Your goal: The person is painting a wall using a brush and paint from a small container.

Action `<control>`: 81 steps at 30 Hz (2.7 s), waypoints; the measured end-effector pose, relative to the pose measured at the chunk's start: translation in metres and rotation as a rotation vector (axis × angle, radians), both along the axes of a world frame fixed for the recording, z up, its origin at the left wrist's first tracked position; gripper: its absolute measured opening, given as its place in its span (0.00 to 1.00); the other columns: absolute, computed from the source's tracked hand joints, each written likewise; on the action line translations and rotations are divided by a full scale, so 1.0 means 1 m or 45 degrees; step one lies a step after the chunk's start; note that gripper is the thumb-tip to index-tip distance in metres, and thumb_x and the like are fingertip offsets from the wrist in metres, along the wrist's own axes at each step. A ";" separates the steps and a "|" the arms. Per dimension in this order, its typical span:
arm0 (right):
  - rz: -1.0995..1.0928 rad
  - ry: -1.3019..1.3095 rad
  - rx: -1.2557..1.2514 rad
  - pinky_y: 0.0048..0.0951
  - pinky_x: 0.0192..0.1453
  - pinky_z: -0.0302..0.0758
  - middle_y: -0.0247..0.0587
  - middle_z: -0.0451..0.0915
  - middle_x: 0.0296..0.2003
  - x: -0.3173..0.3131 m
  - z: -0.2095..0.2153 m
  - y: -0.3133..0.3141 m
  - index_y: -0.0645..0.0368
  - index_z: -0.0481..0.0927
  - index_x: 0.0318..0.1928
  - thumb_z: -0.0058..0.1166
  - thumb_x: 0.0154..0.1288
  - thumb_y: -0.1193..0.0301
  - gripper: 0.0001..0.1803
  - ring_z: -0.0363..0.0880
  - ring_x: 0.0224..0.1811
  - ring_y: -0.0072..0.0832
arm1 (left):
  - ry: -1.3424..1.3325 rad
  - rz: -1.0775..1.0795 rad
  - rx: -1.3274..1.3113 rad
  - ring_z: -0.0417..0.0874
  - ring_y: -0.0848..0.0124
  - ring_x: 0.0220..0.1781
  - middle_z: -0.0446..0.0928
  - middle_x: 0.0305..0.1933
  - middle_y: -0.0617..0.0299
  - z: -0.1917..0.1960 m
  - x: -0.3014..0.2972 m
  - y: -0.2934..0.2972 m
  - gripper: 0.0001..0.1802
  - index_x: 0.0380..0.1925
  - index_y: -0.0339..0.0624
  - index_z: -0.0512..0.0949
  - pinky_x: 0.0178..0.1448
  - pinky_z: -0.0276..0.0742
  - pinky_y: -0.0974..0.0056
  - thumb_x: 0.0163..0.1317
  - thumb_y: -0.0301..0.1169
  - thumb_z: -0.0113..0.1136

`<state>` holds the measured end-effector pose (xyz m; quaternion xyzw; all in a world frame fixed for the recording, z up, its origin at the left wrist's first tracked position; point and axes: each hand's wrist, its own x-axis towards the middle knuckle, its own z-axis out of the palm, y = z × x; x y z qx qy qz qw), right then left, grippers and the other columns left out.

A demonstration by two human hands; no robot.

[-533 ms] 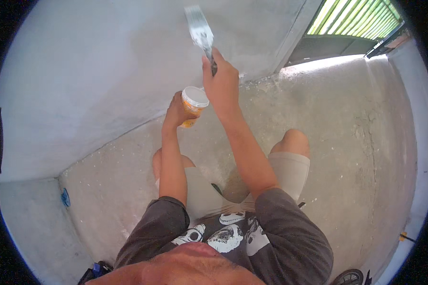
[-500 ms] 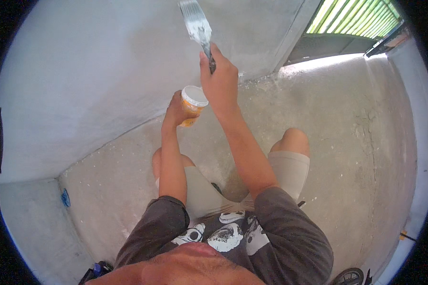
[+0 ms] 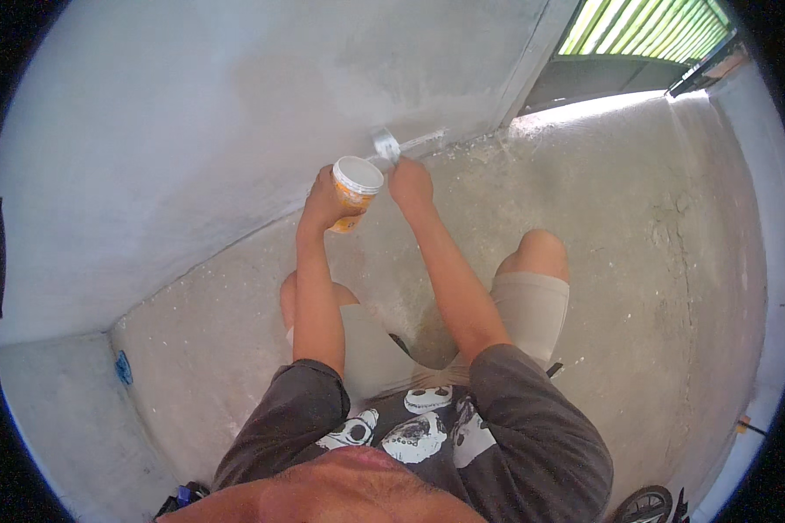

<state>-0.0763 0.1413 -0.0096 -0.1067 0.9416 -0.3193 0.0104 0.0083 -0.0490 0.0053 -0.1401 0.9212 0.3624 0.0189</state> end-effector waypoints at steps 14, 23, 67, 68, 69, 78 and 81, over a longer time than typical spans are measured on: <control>0.004 0.530 -0.656 0.43 0.34 0.77 0.55 0.81 0.26 0.025 0.160 -0.011 0.63 0.81 0.60 0.57 0.75 0.63 0.21 0.83 0.28 0.49 | 0.044 -0.030 0.108 0.73 0.49 0.71 0.73 0.67 0.49 -0.010 0.000 -0.004 0.63 0.68 0.42 0.62 0.70 0.74 0.47 0.29 0.38 0.90; 0.049 -0.014 -0.053 0.52 0.45 0.80 0.59 0.85 0.36 -0.014 -0.010 0.018 0.63 0.84 0.46 0.56 0.71 0.63 0.15 0.84 0.40 0.57 | -0.022 -0.033 0.057 0.73 0.49 0.71 0.72 0.68 0.50 -0.002 -0.007 0.010 0.62 0.68 0.44 0.62 0.70 0.74 0.47 0.30 0.38 0.90; 0.547 0.063 0.695 0.50 0.50 0.82 0.48 0.87 0.40 0.004 0.171 0.105 0.52 0.86 0.45 0.64 0.63 0.61 0.13 0.86 0.46 0.48 | 1.065 -0.178 -0.229 0.72 0.51 0.73 0.71 0.72 0.55 0.026 -0.021 0.074 0.62 0.71 0.50 0.63 0.73 0.69 0.46 0.31 0.30 0.88; 0.546 0.065 0.694 0.50 0.50 0.82 0.48 0.87 0.40 0.005 0.176 0.109 0.52 0.86 0.45 0.64 0.63 0.61 0.13 0.86 0.46 0.48 | 1.051 -0.177 -0.233 0.72 0.51 0.74 0.71 0.72 0.55 0.025 -0.021 0.073 0.62 0.71 0.50 0.63 0.74 0.69 0.46 0.31 0.30 0.88; 0.547 0.094 0.692 0.50 0.49 0.82 0.48 0.87 0.39 0.005 0.182 0.113 0.53 0.87 0.43 0.63 0.62 0.63 0.12 0.87 0.46 0.48 | 1.037 -0.175 -0.237 0.71 0.51 0.74 0.71 0.72 0.56 0.024 -0.021 0.071 0.62 0.71 0.50 0.63 0.74 0.68 0.46 0.31 0.30 0.88; 0.524 0.088 0.698 0.47 0.53 0.81 0.48 0.87 0.42 -0.007 0.214 0.166 0.54 0.87 0.46 0.65 0.62 0.59 0.16 0.86 0.48 0.48 | 0.859 -0.066 -0.220 0.69 0.53 0.75 0.70 0.72 0.57 0.014 -0.023 0.067 0.61 0.70 0.51 0.63 0.75 0.66 0.46 0.32 0.29 0.87; 0.532 0.120 0.590 0.45 0.54 0.80 0.50 0.88 0.43 -0.020 0.208 0.189 0.55 0.87 0.50 0.65 0.64 0.58 0.19 0.85 0.48 0.48 | 0.847 -0.029 -0.224 0.69 0.52 0.74 0.70 0.72 0.57 0.011 -0.023 0.065 0.60 0.70 0.50 0.63 0.75 0.66 0.46 0.33 0.29 0.87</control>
